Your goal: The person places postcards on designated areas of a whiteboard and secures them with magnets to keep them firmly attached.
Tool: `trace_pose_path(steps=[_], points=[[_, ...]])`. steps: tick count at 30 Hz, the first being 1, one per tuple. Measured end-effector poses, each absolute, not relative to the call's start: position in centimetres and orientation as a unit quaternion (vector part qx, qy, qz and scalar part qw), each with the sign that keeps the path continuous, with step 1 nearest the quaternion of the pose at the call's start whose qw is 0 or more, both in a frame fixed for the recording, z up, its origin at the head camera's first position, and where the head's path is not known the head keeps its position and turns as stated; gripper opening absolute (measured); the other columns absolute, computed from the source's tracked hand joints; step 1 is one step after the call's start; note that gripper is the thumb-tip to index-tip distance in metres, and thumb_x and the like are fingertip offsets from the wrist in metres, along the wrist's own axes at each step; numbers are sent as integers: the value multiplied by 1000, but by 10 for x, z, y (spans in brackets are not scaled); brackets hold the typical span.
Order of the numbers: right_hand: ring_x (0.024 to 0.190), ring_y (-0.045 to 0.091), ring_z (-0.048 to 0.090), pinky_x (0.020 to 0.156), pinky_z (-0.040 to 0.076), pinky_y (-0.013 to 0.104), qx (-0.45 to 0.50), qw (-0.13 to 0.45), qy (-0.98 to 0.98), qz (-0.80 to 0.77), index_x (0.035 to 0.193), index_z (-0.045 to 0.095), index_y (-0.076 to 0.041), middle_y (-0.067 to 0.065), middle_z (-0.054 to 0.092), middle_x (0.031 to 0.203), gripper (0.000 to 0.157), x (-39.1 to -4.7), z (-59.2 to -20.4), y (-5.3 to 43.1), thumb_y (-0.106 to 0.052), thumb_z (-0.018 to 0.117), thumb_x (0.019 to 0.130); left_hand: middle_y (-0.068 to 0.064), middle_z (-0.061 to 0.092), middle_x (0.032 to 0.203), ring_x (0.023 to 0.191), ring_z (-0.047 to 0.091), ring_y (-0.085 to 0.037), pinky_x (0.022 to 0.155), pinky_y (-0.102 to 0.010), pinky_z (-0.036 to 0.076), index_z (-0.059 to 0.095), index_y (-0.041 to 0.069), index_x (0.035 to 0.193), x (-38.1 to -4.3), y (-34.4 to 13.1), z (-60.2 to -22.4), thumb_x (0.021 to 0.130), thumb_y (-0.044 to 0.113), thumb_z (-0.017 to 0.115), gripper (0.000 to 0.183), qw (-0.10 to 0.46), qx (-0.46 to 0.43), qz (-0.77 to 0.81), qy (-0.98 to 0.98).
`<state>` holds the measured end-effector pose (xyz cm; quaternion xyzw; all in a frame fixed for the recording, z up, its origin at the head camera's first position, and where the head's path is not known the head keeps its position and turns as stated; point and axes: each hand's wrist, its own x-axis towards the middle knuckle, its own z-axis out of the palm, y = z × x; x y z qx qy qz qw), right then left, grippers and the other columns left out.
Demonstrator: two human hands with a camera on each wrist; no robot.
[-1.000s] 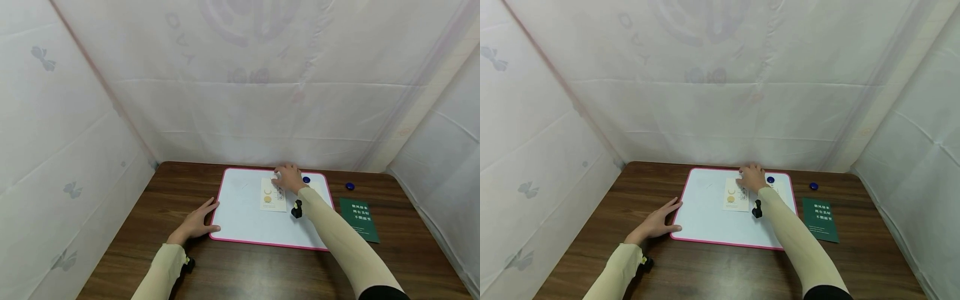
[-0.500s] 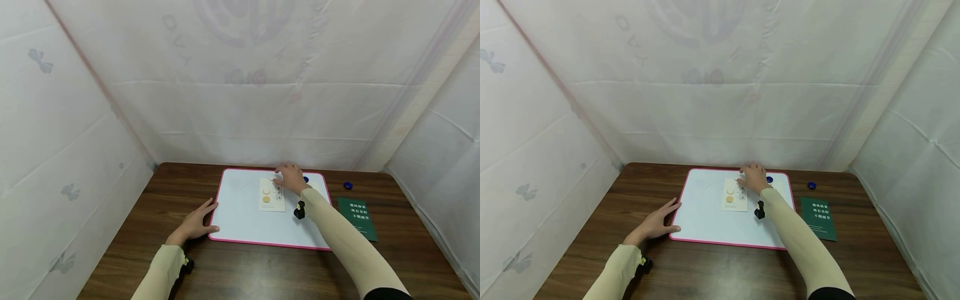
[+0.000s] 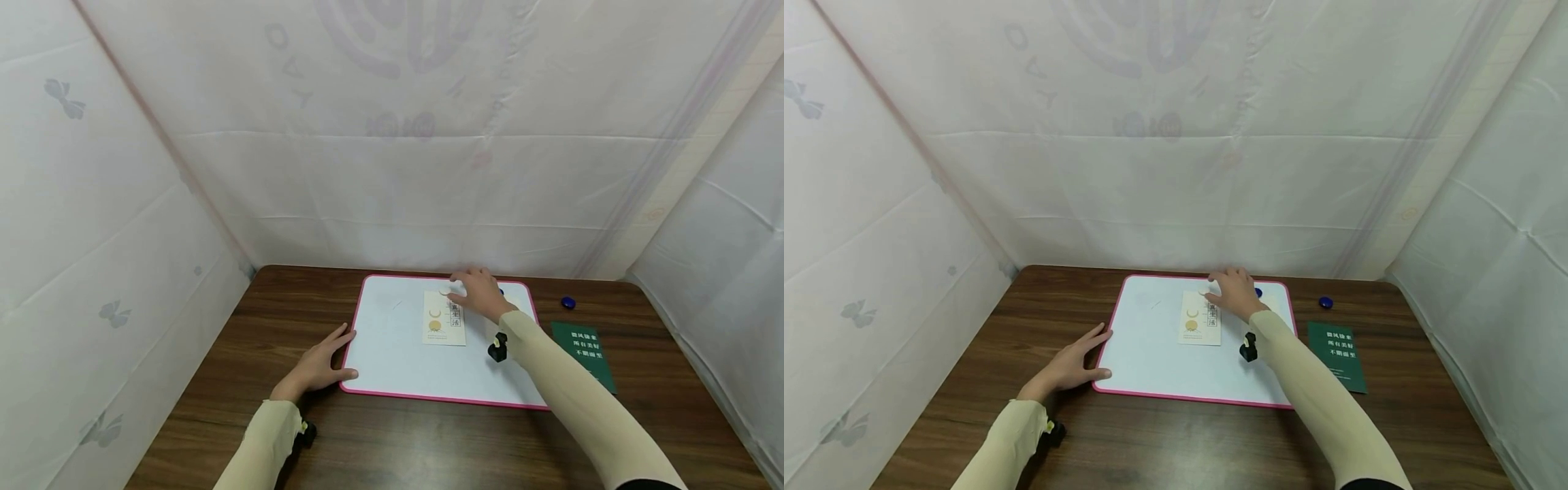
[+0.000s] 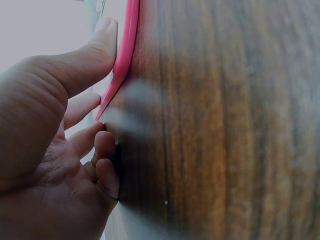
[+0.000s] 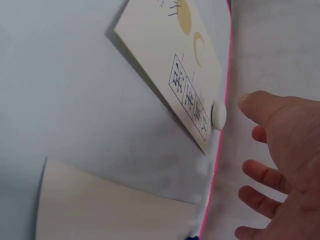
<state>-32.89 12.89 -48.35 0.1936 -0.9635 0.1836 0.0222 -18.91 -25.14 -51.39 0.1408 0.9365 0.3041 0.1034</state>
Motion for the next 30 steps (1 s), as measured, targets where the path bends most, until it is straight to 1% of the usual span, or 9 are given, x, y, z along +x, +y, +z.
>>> trace_pose_path(steps=[9,19,30], points=[[121,41,50,101,45,57,216,37,-959,182,135,65,-10,20,58,138,48,-322,-480,140,-32,77,94,-16,24,169,148,31,-49,111,-73,28,40,11,159,-190,-250,-513,89,37,81,85,101,145,303,936],[129,42,47,105,42,60,214,42,-959,181,135,64,-11,17,55,140,47,-313,-480,154,-33,77,94,-15,24,169,148,32,-48,111,-74,28,40,12,159,-190,-249,-515,89,38,82,85,100,143,301,937],[130,42,43,106,42,63,198,31,-962,183,137,63,-12,18,55,139,51,-300,-475,170,-33,78,93,-14,23,169,148,31,-48,110,-75,26,41,13,159,-191,-250,-513,88,38,82,85,103,136,303,937]])
